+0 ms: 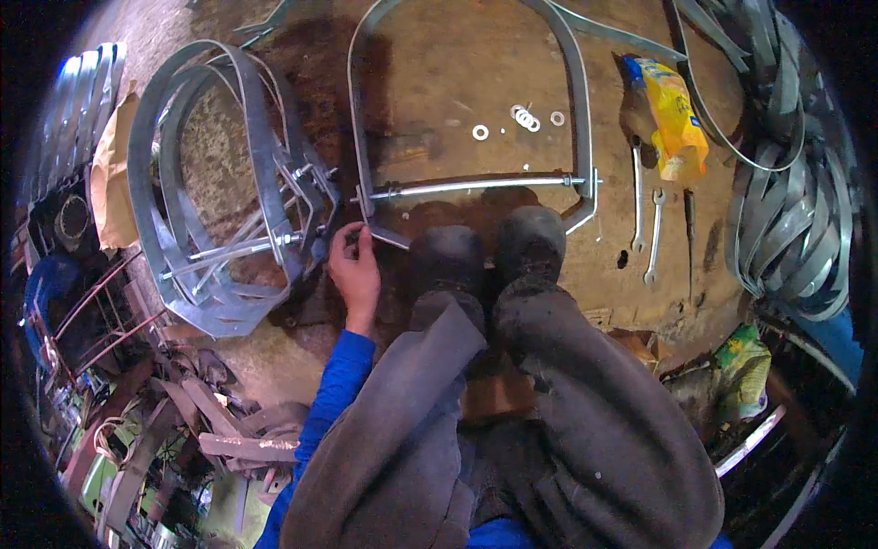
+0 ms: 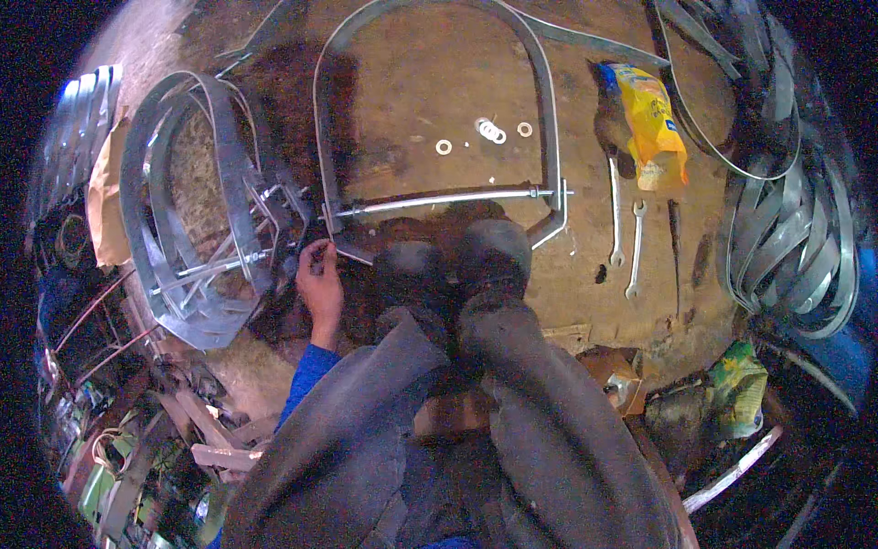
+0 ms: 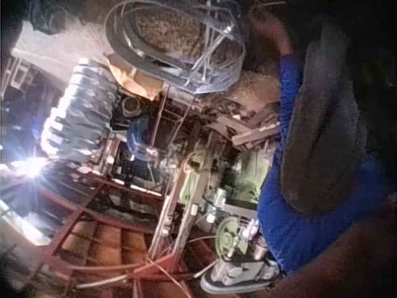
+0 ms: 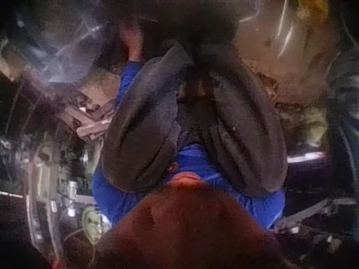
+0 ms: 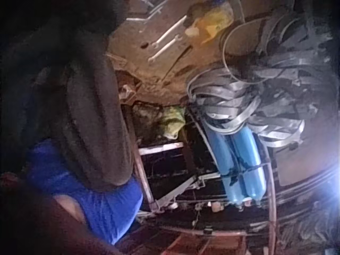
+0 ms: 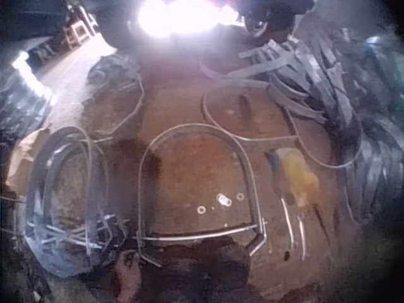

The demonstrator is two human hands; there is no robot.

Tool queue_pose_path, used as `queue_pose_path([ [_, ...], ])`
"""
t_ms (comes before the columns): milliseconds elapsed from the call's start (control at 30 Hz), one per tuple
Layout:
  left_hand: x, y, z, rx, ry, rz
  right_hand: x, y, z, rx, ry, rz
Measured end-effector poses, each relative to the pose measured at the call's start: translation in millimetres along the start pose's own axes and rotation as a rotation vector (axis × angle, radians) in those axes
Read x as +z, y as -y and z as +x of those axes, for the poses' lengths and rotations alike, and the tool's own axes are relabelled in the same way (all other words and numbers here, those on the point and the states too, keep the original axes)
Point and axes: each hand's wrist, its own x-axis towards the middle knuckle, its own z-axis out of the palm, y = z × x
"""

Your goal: The person assembles a metal frame by inserting bolts and washers into pre-drilled holes and tightening them with a wrench. The person works on the floor, handling the frame, bolts, washers, and wrench to secure the components together.

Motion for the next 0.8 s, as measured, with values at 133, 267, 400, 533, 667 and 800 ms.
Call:
queue_pose_path([
  [133, 1.9, -19.0, 20.5, 0.448, -0.122, 0.298, 0.5, -4.2, 1.8, -0.011, -0.013, 0.009],
  [267, 16.0, -44.0, 65.1, 0.411, -0.064, 0.47, 9.0, -6.2, 6.4, -0.029, -0.033, 0.027],
  [400, 29.0, -51.4, 95.5, 0.269, 0.021, 0.736, 21.6, -12.4, 7.7, -0.039, -0.042, 0.044],
  [533, 29.0, -37.5, 106.4, 0.346, 0.05, 0.733, 47.7, -32.4, 12.8, -0.053, -0.058, 0.054],
  [667, 27.5, -46.0, 105.7, 0.343, 0.048, 0.711, 92.7, -75.4, 27.0, -0.089, -0.099, 0.044],
  [800, 31.1, -41.8, 105.7, 0.369, 0.05, 0.746, 110.5, -87.5, 25.1, -0.113, -0.136, 0.054],
])
